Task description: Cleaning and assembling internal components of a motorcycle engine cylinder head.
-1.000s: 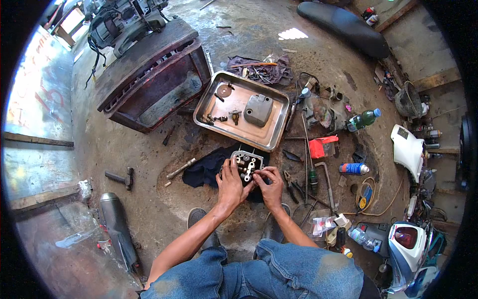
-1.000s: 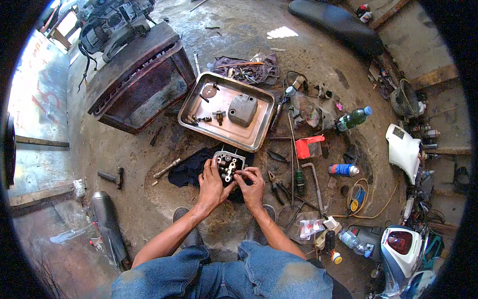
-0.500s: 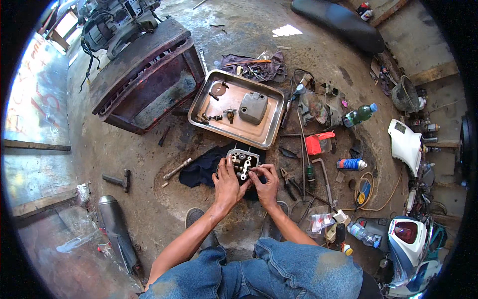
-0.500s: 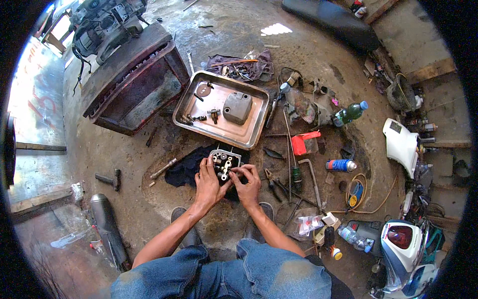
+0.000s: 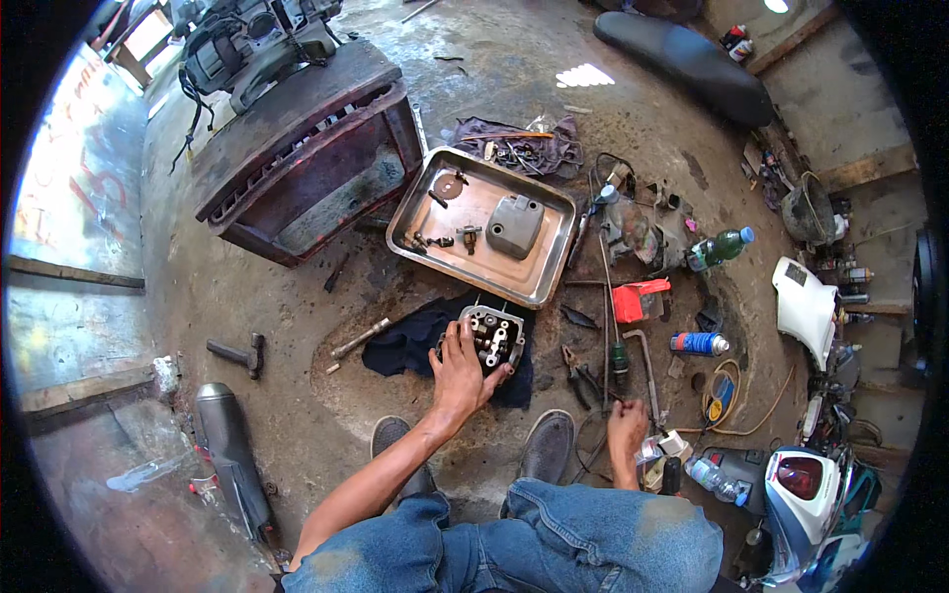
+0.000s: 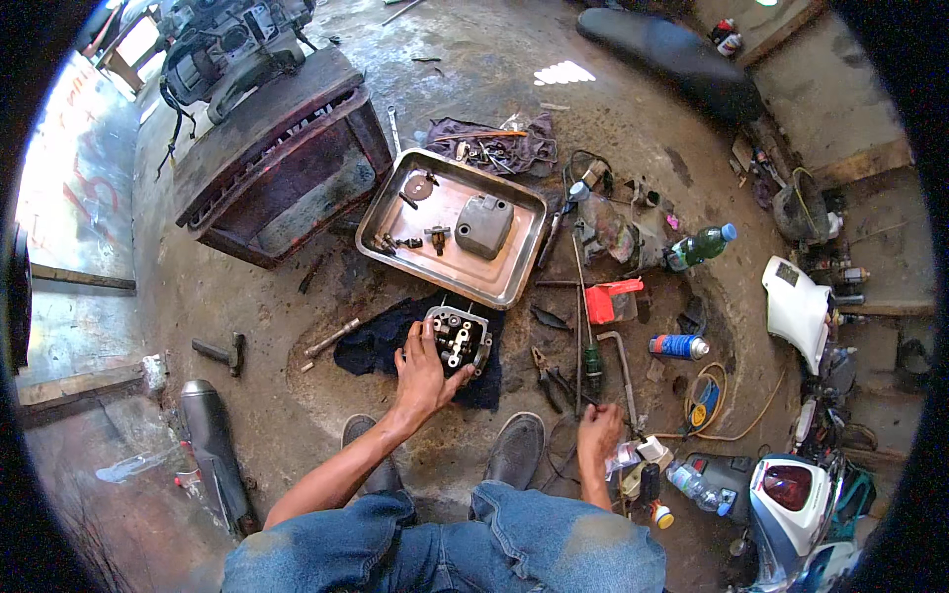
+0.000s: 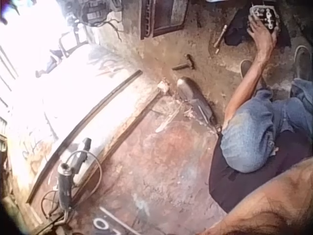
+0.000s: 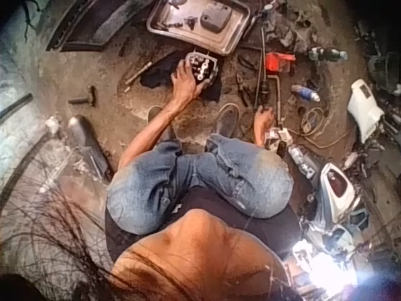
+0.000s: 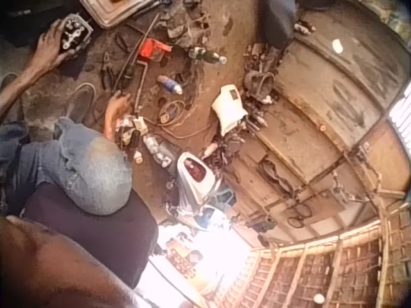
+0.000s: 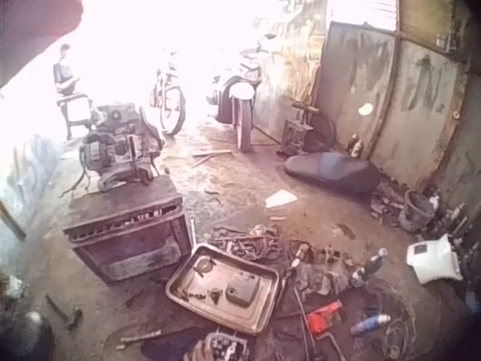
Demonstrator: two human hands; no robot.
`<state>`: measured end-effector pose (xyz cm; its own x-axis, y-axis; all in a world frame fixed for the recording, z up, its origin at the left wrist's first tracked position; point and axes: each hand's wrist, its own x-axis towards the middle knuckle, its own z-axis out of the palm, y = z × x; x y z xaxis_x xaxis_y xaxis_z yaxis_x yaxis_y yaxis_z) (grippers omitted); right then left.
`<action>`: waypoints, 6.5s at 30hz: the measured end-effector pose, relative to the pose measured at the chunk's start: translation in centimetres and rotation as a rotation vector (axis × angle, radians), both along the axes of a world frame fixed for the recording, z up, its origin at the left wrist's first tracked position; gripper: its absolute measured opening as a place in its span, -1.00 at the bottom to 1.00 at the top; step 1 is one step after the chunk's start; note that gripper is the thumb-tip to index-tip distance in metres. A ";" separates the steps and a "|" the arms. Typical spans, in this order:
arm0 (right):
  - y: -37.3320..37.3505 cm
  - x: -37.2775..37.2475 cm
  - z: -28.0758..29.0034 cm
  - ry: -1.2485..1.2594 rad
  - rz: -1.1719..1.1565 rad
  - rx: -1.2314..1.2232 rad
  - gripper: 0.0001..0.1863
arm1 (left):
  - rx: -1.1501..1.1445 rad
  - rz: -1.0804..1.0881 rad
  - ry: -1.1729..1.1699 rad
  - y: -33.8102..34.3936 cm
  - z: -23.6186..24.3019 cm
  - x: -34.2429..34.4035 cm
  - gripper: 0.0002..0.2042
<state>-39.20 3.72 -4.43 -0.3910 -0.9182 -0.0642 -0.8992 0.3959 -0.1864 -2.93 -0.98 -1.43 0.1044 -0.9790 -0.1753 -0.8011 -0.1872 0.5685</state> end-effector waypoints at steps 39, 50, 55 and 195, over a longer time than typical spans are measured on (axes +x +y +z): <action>1.7 -3.1 2.1 -0.070 -0.219 -0.064 -0.62 | 0.018 0.035 -0.076 0.2 -0.3 0.0 0.11; 1.4 -1.3 15.3 -0.798 -0.528 -0.546 -0.53 | 0.033 0.037 -0.081 0.1 0.3 0.1 0.03; -1.5 1.7 20.3 -0.748 -0.369 -0.906 -0.50 | -0.001 0.054 -0.046 0.0 -0.1 0.0 0.01; -4.4 7.6 0.5 -1.794 -0.690 -0.552 -0.30 | -0.067 -0.021 -0.183 0.1 -0.7 0.2 0.03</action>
